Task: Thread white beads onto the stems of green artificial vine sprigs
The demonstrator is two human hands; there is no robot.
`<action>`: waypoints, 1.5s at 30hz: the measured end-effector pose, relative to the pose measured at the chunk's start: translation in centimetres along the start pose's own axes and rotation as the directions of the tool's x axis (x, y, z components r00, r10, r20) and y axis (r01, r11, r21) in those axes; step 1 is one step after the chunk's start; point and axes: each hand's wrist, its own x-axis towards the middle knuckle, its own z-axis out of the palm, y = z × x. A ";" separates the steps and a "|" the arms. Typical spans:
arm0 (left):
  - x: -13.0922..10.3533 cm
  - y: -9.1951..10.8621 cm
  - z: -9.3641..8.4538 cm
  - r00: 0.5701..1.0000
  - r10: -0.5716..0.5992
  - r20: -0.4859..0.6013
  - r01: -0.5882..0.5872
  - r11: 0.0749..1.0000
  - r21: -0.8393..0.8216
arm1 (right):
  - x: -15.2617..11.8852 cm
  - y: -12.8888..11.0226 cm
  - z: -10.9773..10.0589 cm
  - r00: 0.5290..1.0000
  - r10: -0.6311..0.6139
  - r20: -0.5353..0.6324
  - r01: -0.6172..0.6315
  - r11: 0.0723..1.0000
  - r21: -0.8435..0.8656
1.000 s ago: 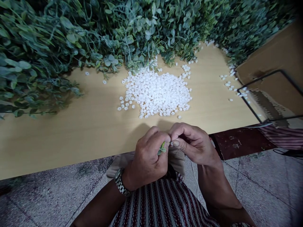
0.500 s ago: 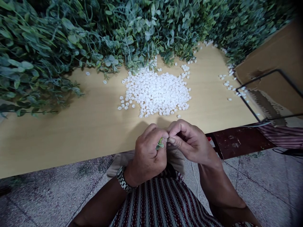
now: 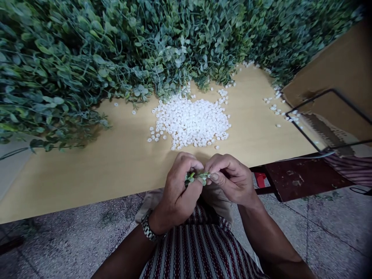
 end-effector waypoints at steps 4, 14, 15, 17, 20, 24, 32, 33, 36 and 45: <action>0.2 0.1 0.2 1.000 0.008 -0.019 -0.008 1.000 0.003 | -0.1 0.0 0.3 0.999 -0.033 -0.017 0.034 0.999 0.027; 0.6 0.6 0.7 0.999 -0.044 -0.032 0.043 0.999 -0.021 | -0.3 -0.3 0.4 0.994 -0.096 -0.050 0.094 0.995 -0.042; 0.5 0.6 0.8 0.998 -0.053 -0.038 0.052 0.998 -0.021 | -0.3 -0.3 0.4 0.993 -0.102 -0.051 0.100 0.994 -0.054; 0.4 0.5 0.8 0.996 -0.079 -0.047 0.078 0.997 -0.006 | -0.3 -0.3 0.5 0.992 -0.117 -0.057 0.112 0.990 -0.082; 0.2 0.5 0.7 0.992 -0.113 -0.058 0.114 0.993 0.019 | -0.4 -0.1 0.7 0.990 -0.126 -0.068 0.116 0.984 -0.138; 0.2 0.4 0.6 0.987 -0.137 -0.082 0.136 0.991 -0.015 | -0.4 0.4 1.0 0.987 -0.116 -0.112 0.102 0.987 -0.128; 0.2 0.5 0.3 0.991 -0.122 -0.046 0.114 0.982 -0.154 | -0.5 0.6 1.0 0.977 -0.157 -0.145 0.147 0.986 -0.073; 0.2 0.4 0.3 0.994 -0.102 -0.047 0.093 0.981 -0.170 | -0.5 0.6 0.9 0.977 -0.161 -0.142 0.152 0.986 -0.069; 0.0 0.2 0.4 0.997 -0.036 -0.062 0.023 0.979 -0.201 | -0.7 0.7 0.8 0.978 -0.161 -0.132 0.152 0.986 -0.070; 0.2 0.2 0.5 0.997 -0.002 -0.071 -0.010 0.986 -0.166 | -1.1 0.5 0.7 0.987 -0.135 -0.091 0.125 0.986 -0.113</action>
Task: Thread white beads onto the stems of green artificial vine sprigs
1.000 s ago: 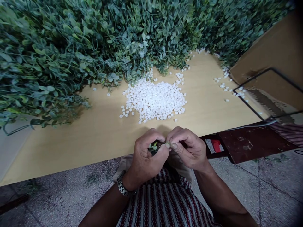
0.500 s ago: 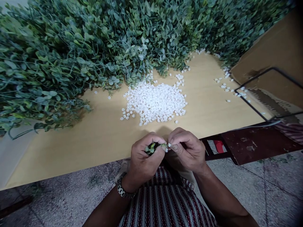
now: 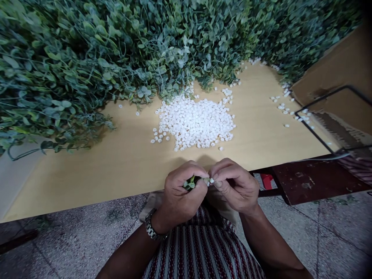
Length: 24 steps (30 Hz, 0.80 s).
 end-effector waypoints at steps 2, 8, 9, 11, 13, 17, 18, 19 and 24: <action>0.0 -0.1 0.0 1.000 0.019 -0.001 -0.019 1.000 0.000 | 0.1 -0.2 0.0 1.000 0.001 -0.005 -0.001 1.000 -0.017; -0.1 -0.4 0.0 0.997 0.078 -0.003 -0.078 0.997 0.018 | 0.3 -0.5 0.0 1.000 0.024 -0.020 -0.024 0.999 -0.027; -0.1 -0.4 0.0 0.997 0.081 -0.004 -0.081 0.997 0.018 | 0.3 -0.5 0.1 1.000 0.024 -0.021 -0.024 0.999 -0.027; -0.1 -0.3 0.0 0.996 0.087 -0.008 -0.087 0.996 0.019 | 0.4 -0.6 0.1 1.000 0.013 -0.018 -0.014 0.999 -0.033; -0.1 -0.3 0.1 0.995 0.103 -0.017 -0.103 0.994 0.030 | 0.4 -0.6 0.1 1.000 -0.001 -0.015 0.000 0.999 -0.042; -0.2 -0.5 0.2 0.986 0.168 -0.019 -0.166 0.983 0.074 | 0.3 -0.6 0.1 1.000 -0.016 -0.013 0.016 0.998 -0.061; -0.2 -0.6 0.2 0.984 0.178 -0.016 -0.176 0.981 0.084 | 0.3 -0.6 0.1 1.000 -0.021 -0.016 0.020 0.997 -0.071; -0.2 -0.7 0.2 0.982 0.187 -0.015 -0.185 0.978 0.093 | 0.2 -0.6 0.0 0.999 -0.028 -0.019 0.026 0.996 -0.084; -0.4 -0.9 0.3 0.980 0.201 -0.008 -0.198 0.972 0.125 | 0.0 -0.6 0.0 0.998 -0.050 -0.026 0.045 0.987 -0.153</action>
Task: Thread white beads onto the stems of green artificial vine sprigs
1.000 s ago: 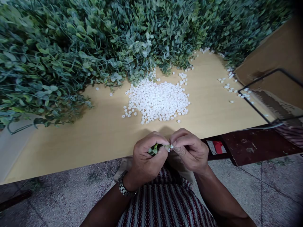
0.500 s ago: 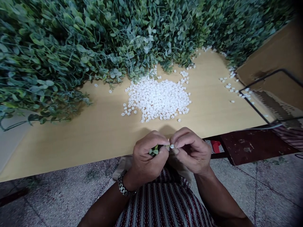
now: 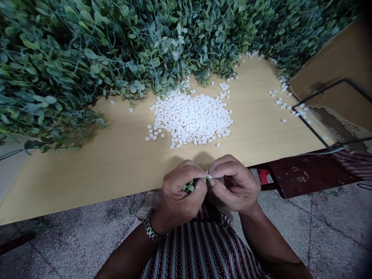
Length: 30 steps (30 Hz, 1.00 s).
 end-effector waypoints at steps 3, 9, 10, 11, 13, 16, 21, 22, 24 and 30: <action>0.0 0.2 0.1 0.999 -0.049 0.003 0.049 0.998 0.036 | 0.0 0.0 -0.1 1.000 -0.021 0.006 0.022 0.999 -0.033; 0.2 0.9 0.1 0.980 -0.201 0.007 0.200 0.976 0.085 | 0.1 0.1 -0.5 0.997 -0.066 0.031 0.069 0.992 -0.104; 0.3 1.0 0.1 0.975 -0.223 0.010 0.222 0.971 0.086 | 0.1 0.1 -0.6 0.997 -0.074 0.037 0.078 0.991 -0.112; 0.4 1.1 0.0 0.970 -0.243 0.016 0.240 0.967 0.089 | 0.1 0.1 -0.7 0.996 -0.082 0.044 0.087 0.989 -0.119; 0.6 1.2 -0.1 0.959 -0.280 0.037 0.275 0.957 0.096 | 0.2 0.1 -0.8 0.994 -0.092 0.060 0.099 0.987 -0.125; 1.0 1.5 -0.2 0.943 -0.323 0.082 0.316 0.944 0.094 | 0.3 0.1 -1.0 0.992 -0.085 0.091 0.093 0.992 -0.081; 1.6 1.8 -0.6 0.898 -0.413 0.153 0.410 0.911 0.056 | 0.7 0.2 -1.1 0.991 -0.020 0.135 0.011 0.998 0.063; 1.7 1.8 -0.7 0.886 -0.431 0.171 0.430 0.902 0.043 | 0.8 0.2 -1.2 0.989 -0.005 0.147 -0.010 0.995 0.097; 1.8 1.8 -1.0 0.868 -0.447 0.216 0.454 0.891 0.020 | 0.8 0.4 -1.3 0.985 0.022 0.173 -0.052 0.985 0.167; 1.6 1.8 -1.8 0.835 -0.440 0.331 0.478 0.877 -0.042 | 1.0 0.8 -1.6 0.963 0.093 0.252 -0.171 0.935 0.310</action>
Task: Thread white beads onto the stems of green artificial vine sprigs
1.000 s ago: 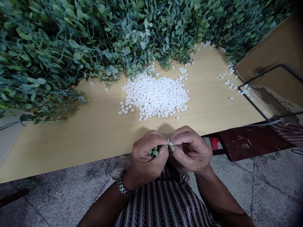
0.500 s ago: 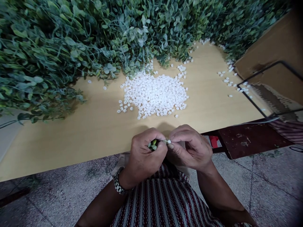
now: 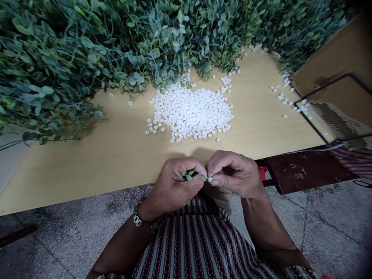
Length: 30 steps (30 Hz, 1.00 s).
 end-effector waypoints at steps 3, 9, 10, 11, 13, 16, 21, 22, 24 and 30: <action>0.0 -0.1 -0.1 1.000 0.020 0.018 -0.020 1.000 0.004 | 0.4 -0.1 -0.1 0.999 0.042 0.033 -0.044 0.998 0.043; -0.1 -0.4 -0.3 0.998 0.039 0.042 -0.039 0.999 0.002 | 1.2 -0.3 -0.5 0.986 0.101 0.134 -0.117 0.985 0.123; -0.1 -0.5 -0.3 0.998 0.052 0.041 -0.052 0.999 0.001 | 1.3 -0.3 -0.5 0.983 0.110 0.146 -0.131 0.982 0.139; -0.1 -0.5 -0.3 0.997 0.064 0.038 -0.064 0.998 0.005 | 1.3 -0.4 -0.5 0.981 0.118 0.155 -0.142 0.978 0.151; -0.2 -0.6 -0.2 0.997 0.078 0.028 -0.078 0.997 0.018 | 1.4 -0.4 -0.6 0.978 0.128 0.165 -0.154 0.976 0.157; -0.2 -0.6 -0.1 0.996 0.092 0.009 -0.093 0.995 0.031 | 1.4 -0.4 -0.5 0.978 0.136 0.161 -0.158 0.979 0.131; -0.2 -0.7 0.2 0.992 0.107 -0.059 -0.107 0.994 0.015 | 1.1 -0.4 -0.2 0.988 0.128 0.082 -0.134 0.988 0.074; -0.1 -0.7 0.3 0.991 0.110 -0.076 -0.110 0.994 0.015 | 1.1 -0.4 -0.2 0.991 0.123 0.062 -0.126 0.990 0.063; -0.1 -0.7 0.4 0.987 0.123 -0.102 -0.121 0.992 0.021 | 1.0 -0.3 0.0 0.994 0.108 0.035 -0.110 0.993 0.044; 0.0 -0.6 0.4 0.986 0.114 -0.121 -0.110 0.993 0.041 | 0.9 -0.2 0.3 0.997 0.079 -0.016 -0.079 0.997 -0.001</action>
